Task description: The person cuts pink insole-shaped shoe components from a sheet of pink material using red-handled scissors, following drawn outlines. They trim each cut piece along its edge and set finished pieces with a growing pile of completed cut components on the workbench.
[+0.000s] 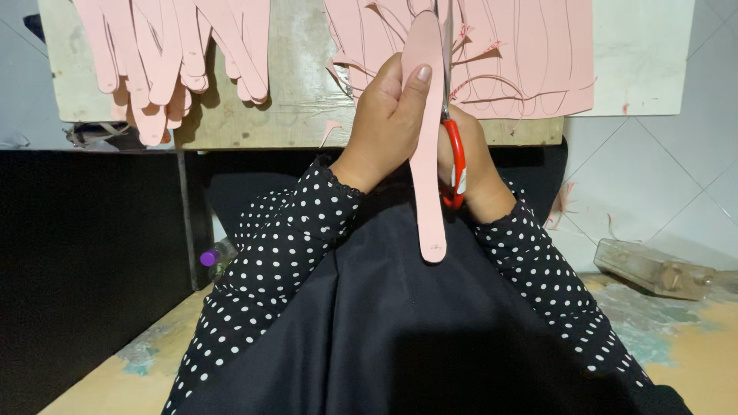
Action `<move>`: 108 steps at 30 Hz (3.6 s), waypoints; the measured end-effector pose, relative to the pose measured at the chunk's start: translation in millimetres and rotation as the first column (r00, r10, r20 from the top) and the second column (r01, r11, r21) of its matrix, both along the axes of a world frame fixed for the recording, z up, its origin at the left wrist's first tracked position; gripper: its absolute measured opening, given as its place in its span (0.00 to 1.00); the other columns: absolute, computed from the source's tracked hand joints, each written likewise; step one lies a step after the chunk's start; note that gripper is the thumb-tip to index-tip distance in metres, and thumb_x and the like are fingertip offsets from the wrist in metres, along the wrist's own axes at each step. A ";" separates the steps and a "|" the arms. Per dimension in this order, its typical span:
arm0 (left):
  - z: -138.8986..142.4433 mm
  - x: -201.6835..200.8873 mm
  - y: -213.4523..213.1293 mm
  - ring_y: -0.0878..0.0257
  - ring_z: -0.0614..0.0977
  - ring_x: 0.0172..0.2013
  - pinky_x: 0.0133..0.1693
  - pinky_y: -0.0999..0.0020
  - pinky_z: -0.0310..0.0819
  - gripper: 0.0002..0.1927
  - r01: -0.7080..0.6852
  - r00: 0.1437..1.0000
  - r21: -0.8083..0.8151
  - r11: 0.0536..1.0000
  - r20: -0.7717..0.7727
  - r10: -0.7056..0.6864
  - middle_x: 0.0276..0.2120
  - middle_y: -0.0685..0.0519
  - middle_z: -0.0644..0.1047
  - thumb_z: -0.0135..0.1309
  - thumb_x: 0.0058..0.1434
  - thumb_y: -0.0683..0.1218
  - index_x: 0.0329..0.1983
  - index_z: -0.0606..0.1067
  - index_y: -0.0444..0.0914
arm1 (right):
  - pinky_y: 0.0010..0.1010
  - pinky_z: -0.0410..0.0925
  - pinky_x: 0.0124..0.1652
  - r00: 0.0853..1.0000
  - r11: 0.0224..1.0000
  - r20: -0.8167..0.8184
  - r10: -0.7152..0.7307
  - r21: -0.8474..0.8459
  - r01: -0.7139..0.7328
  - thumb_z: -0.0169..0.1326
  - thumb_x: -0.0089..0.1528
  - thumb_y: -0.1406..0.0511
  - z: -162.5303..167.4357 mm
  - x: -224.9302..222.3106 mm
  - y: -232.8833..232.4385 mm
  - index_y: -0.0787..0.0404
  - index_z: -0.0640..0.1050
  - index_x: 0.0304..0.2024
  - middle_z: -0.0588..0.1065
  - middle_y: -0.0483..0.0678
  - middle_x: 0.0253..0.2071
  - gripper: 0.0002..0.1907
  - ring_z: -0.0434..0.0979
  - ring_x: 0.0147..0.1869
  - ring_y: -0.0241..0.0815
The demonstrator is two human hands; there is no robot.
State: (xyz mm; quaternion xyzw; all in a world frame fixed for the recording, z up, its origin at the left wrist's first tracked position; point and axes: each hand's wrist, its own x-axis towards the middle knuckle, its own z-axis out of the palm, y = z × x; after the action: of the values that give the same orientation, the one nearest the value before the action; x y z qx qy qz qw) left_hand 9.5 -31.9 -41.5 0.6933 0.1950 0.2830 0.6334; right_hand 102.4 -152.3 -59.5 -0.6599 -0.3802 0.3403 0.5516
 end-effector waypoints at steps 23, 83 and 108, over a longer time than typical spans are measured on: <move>4.5 -13.3 1.0 0.72 0.76 0.36 0.40 0.73 0.75 0.14 0.121 0.992 -0.141 0.983 -0.006 -0.123 0.34 0.57 0.77 0.44 0.77 0.50 0.48 0.73 0.34 | 0.28 0.71 0.44 0.997 1.000 0.079 0.011 0.028 -0.014 0.43 0.68 0.67 0.3 1.2 -0.9 0.70 0.74 0.46 0.77 0.50 0.37 0.13 0.75 0.41 0.37; -9.9 -7.4 -4.0 0.66 0.81 0.43 0.41 0.72 0.77 0.19 -0.082 0.946 -0.561 0.823 0.217 0.242 0.45 0.50 0.80 0.53 0.72 0.51 0.55 0.76 0.31 | 0.28 0.70 0.36 0.995 0.995 -0.095 -0.002 -0.103 -0.007 0.47 0.69 0.64 -1.3 -21.3 12.7 0.66 0.71 0.46 0.74 0.45 0.33 0.10 0.74 0.34 0.35; -9.3 -15.9 12.4 0.65 0.82 0.45 0.47 0.72 0.77 0.17 -0.072 0.970 -0.450 0.890 0.176 0.168 0.46 0.50 0.82 0.52 0.73 0.49 0.53 0.78 0.30 | 0.27 0.61 0.22 1.000 0.990 -0.003 -0.031 -0.138 0.030 0.46 0.70 0.61 10.7 -20.9 7.2 0.64 0.70 0.35 0.67 0.43 0.19 0.13 0.67 0.19 0.34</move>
State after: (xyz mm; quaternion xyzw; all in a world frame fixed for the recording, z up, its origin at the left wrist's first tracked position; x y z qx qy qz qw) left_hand -6.4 -19.6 -50.8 0.4846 0.2285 0.3423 0.7719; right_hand 81.5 -145.0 -48.8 -0.7012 -0.3444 0.3589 0.5107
